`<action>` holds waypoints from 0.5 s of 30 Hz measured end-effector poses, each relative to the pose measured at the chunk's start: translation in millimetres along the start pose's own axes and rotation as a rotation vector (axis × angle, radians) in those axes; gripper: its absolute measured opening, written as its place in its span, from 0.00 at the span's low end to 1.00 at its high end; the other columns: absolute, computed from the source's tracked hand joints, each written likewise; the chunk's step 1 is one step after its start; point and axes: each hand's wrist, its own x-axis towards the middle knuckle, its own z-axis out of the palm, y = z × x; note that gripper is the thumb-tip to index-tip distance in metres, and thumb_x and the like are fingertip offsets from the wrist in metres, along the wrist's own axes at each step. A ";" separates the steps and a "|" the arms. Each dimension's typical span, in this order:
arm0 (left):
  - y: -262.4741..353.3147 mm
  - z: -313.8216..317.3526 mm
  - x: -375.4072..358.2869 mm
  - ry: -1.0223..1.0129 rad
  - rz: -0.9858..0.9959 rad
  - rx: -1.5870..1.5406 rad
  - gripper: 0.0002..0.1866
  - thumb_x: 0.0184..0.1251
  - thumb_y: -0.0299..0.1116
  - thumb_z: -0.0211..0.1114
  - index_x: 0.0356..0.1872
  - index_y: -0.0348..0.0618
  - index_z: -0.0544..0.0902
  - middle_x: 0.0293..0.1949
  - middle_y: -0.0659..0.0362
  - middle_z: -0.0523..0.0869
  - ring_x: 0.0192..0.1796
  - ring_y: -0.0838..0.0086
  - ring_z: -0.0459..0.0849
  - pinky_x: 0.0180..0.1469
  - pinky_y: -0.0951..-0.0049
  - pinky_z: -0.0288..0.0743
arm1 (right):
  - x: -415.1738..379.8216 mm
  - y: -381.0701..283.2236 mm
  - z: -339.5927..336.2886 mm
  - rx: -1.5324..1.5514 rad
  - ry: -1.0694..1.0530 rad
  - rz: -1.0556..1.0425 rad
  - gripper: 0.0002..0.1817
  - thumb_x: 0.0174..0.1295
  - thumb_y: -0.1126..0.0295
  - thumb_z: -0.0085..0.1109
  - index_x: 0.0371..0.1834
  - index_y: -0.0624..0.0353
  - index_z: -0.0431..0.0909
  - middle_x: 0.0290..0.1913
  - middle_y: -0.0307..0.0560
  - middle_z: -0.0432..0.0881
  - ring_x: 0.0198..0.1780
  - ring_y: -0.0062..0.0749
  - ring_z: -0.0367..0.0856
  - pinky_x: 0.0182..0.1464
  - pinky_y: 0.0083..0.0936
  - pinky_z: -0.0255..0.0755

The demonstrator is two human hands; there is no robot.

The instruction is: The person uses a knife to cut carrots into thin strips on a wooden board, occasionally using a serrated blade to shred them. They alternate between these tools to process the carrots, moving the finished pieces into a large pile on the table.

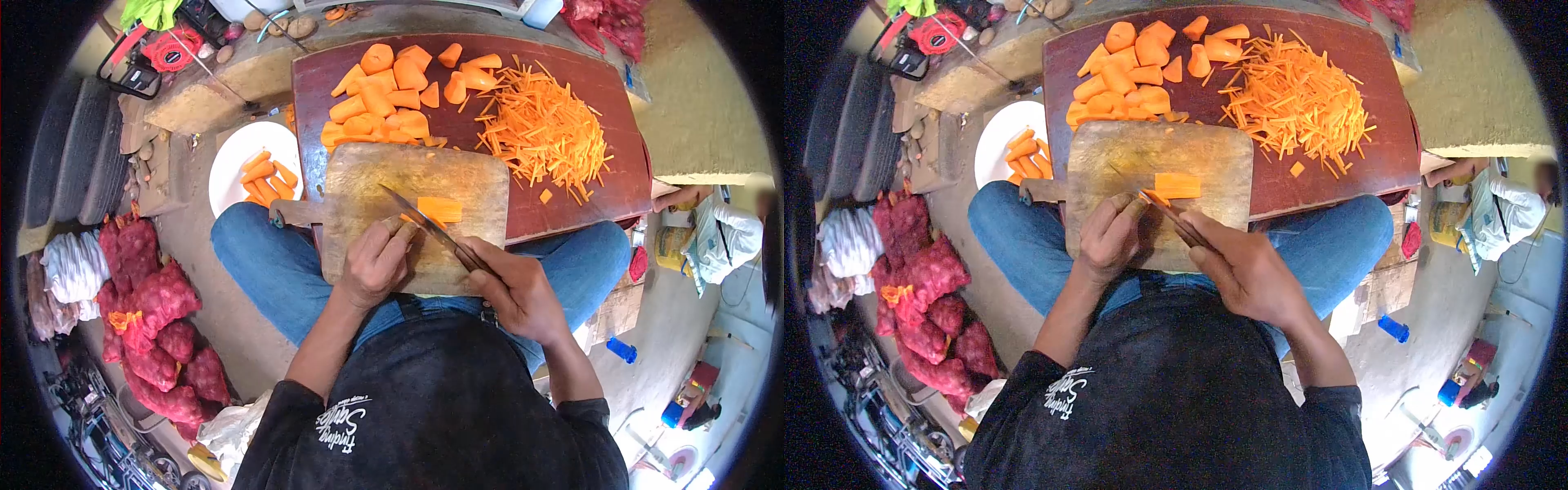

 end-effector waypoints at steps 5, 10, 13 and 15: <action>-1.2 2.6 -5.2 -0.011 -0.013 -0.016 0.23 0.52 0.14 0.73 0.53 0.30 0.91 0.42 0.48 0.89 0.36 0.59 0.89 0.36 0.62 0.86 | -5.2 -8.0 -7.8 0.048 -0.075 0.066 0.27 0.83 0.68 0.65 0.80 0.67 0.76 0.67 0.65 0.91 0.69 0.59 0.91 0.68 0.41 0.85; -1.2 -2.2 -1.4 -0.033 0.008 0.003 0.23 0.51 0.13 0.72 0.53 0.29 0.91 0.41 0.48 0.87 0.36 0.58 0.89 0.36 0.61 0.85 | -4.6 -4.9 -5.9 0.026 -0.082 0.052 0.26 0.83 0.68 0.64 0.80 0.67 0.76 0.66 0.65 0.91 0.67 0.60 0.91 0.67 0.43 0.86; -1.8 -1.7 -0.8 -0.025 0.026 -0.008 0.23 0.51 0.14 0.73 0.53 0.28 0.91 0.41 0.47 0.87 0.36 0.57 0.89 0.36 0.61 0.85 | -3.3 -2.4 -5.3 0.030 -0.087 0.060 0.26 0.84 0.68 0.63 0.80 0.65 0.76 0.63 0.66 0.91 0.66 0.62 0.92 0.65 0.45 0.86; -1.2 -2.6 -2.5 -0.034 0.014 0.001 0.22 0.51 0.13 0.73 0.52 0.28 0.91 0.41 0.47 0.87 0.36 0.57 0.89 0.37 0.61 0.85 | -1.2 3.4 1.0 0.034 -0.074 0.033 0.26 0.84 0.69 0.63 0.81 0.63 0.76 0.62 0.67 0.91 0.64 0.64 0.92 0.63 0.46 0.86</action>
